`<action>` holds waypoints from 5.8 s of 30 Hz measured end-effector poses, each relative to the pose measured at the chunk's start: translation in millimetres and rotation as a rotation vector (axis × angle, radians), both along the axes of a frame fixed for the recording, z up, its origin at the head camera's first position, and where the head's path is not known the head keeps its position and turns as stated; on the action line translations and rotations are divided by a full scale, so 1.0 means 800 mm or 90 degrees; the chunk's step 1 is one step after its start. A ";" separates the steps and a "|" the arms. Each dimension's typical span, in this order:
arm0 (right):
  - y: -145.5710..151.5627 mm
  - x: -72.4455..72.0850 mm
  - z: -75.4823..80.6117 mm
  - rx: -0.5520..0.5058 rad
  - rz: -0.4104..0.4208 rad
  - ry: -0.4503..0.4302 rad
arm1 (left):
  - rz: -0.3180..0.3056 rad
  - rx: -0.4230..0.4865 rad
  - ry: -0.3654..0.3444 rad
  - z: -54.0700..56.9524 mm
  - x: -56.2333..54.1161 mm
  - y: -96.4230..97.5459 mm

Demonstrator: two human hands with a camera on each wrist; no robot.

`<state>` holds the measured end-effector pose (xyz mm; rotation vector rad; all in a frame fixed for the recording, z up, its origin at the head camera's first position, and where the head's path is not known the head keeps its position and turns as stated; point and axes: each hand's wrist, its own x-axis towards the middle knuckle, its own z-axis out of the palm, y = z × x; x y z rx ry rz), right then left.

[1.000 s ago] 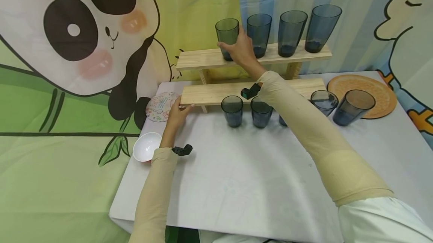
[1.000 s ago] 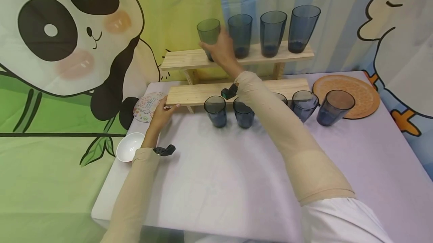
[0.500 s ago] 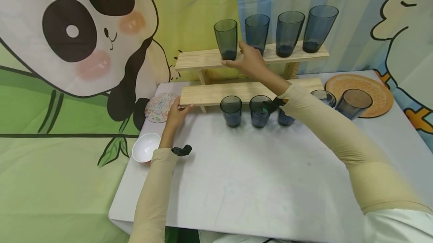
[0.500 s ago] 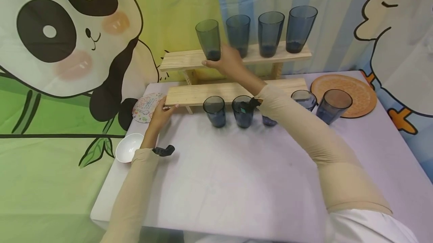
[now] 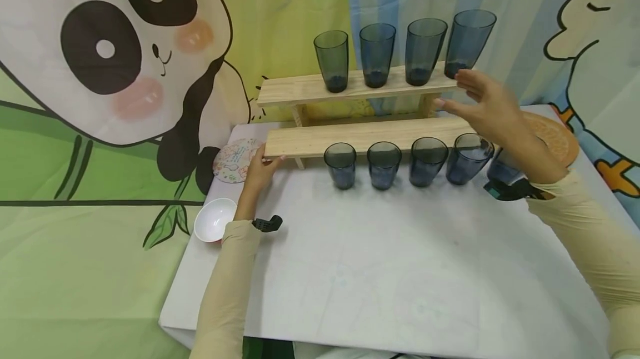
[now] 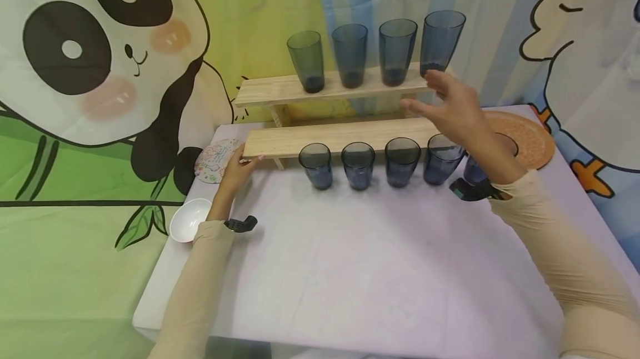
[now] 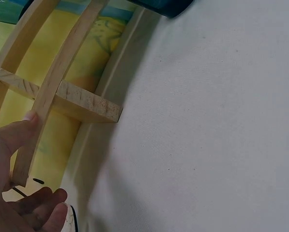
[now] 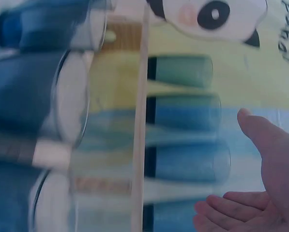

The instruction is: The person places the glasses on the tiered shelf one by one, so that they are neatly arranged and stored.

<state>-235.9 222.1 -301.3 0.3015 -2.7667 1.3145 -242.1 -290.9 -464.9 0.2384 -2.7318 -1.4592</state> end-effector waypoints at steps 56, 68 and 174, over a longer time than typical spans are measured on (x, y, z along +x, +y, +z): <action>0.148 0.060 -0.136 -0.048 -0.224 0.069 | 0.001 0.014 -0.001 -0.003 0.003 0.001; 0.109 0.030 -0.049 -0.083 -0.189 0.068 | 0.005 0.010 -0.010 0.005 0.005 0.005; -0.397 -0.103 0.040 -0.019 0.152 -0.120 | 0.006 -0.008 -0.015 0.008 0.002 0.001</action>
